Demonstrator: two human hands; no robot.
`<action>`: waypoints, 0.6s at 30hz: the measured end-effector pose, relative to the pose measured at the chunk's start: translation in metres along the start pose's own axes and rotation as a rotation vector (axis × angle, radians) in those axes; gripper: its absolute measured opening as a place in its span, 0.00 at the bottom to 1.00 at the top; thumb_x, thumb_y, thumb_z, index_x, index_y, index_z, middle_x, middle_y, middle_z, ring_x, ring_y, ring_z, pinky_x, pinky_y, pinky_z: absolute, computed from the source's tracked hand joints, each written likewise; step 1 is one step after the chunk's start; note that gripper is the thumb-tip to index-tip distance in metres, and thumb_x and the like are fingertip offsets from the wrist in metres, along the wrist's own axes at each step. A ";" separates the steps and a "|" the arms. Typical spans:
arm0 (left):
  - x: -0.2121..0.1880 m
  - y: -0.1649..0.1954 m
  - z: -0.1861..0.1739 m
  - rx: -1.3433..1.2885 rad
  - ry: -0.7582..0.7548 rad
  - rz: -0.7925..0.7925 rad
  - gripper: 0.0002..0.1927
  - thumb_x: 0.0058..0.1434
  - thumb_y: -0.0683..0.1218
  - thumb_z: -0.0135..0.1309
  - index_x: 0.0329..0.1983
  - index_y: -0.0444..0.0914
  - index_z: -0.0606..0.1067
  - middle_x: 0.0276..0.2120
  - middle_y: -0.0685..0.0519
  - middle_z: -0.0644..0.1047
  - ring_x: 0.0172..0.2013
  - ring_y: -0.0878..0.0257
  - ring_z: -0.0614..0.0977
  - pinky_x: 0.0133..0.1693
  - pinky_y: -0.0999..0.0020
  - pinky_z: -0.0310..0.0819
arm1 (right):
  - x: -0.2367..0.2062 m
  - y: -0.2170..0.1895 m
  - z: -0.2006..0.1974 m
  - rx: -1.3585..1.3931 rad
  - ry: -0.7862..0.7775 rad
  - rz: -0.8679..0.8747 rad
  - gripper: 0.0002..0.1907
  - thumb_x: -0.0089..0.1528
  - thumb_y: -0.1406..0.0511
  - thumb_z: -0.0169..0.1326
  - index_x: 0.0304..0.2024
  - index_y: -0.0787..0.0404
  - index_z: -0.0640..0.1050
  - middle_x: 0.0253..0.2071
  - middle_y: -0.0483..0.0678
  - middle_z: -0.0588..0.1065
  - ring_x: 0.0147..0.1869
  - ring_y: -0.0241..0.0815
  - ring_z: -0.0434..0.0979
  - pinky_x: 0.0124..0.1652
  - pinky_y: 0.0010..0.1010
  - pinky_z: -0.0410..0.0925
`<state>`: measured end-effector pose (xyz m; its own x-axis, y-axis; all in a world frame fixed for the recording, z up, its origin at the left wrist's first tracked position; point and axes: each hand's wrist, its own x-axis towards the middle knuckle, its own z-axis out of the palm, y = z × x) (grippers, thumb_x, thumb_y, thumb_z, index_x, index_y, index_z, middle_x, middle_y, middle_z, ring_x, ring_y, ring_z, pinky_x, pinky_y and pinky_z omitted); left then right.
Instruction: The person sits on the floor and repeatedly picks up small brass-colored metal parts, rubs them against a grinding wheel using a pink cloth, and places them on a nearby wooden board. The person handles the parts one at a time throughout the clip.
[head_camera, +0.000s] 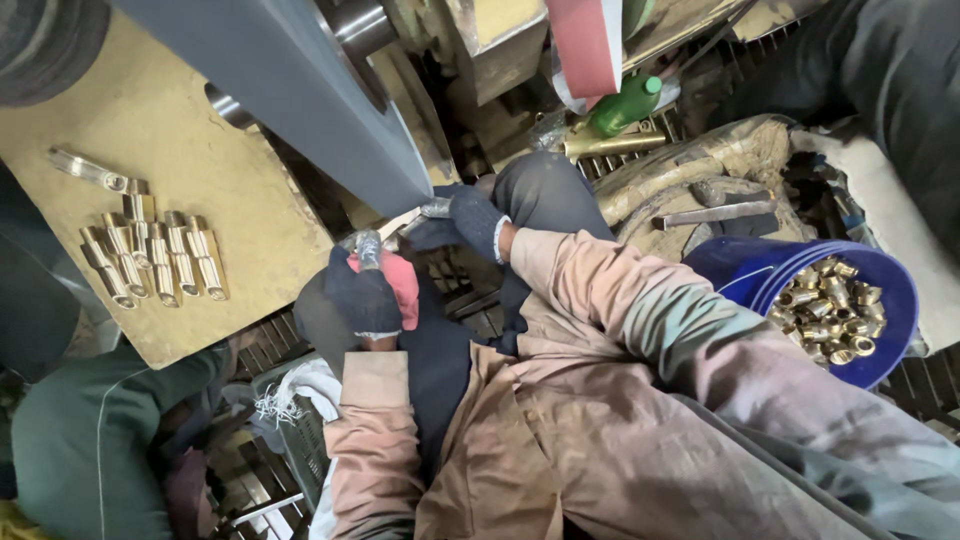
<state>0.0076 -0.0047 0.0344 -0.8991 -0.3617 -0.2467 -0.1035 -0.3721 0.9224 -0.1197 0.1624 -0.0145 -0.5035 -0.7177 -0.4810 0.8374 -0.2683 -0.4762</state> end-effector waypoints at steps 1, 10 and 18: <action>-0.001 0.007 0.010 0.101 0.062 0.016 0.05 0.60 0.42 0.51 0.33 0.34 0.71 0.18 0.47 0.72 0.13 0.57 0.72 0.14 0.59 0.65 | 0.003 0.002 -0.004 -0.002 0.008 -0.004 0.16 0.67 0.67 0.50 0.52 0.74 0.76 0.47 0.64 0.80 0.51 0.58 0.83 0.54 0.45 0.76; -0.004 0.023 0.061 0.753 0.417 0.121 0.11 0.65 0.47 0.59 0.33 0.35 0.74 0.18 0.52 0.78 0.17 0.64 0.79 0.20 0.69 0.71 | 0.033 0.013 -0.016 0.213 0.022 0.106 0.23 0.65 0.64 0.40 0.56 0.71 0.74 0.50 0.63 0.79 0.51 0.56 0.82 0.54 0.47 0.75; -0.038 0.036 0.059 0.667 0.207 0.211 0.11 0.65 0.46 0.61 0.35 0.34 0.75 0.21 0.52 0.80 0.21 0.65 0.82 0.25 0.70 0.74 | -0.014 -0.007 0.006 -0.037 -0.046 0.199 0.21 0.66 0.63 0.47 0.57 0.69 0.75 0.52 0.61 0.79 0.55 0.58 0.81 0.55 0.43 0.76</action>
<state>0.0130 0.0464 0.0944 -0.8367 -0.5466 -0.0342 -0.2336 0.2998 0.9250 -0.1169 0.1705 0.0002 -0.3184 -0.7828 -0.5346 0.9105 -0.0957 -0.4022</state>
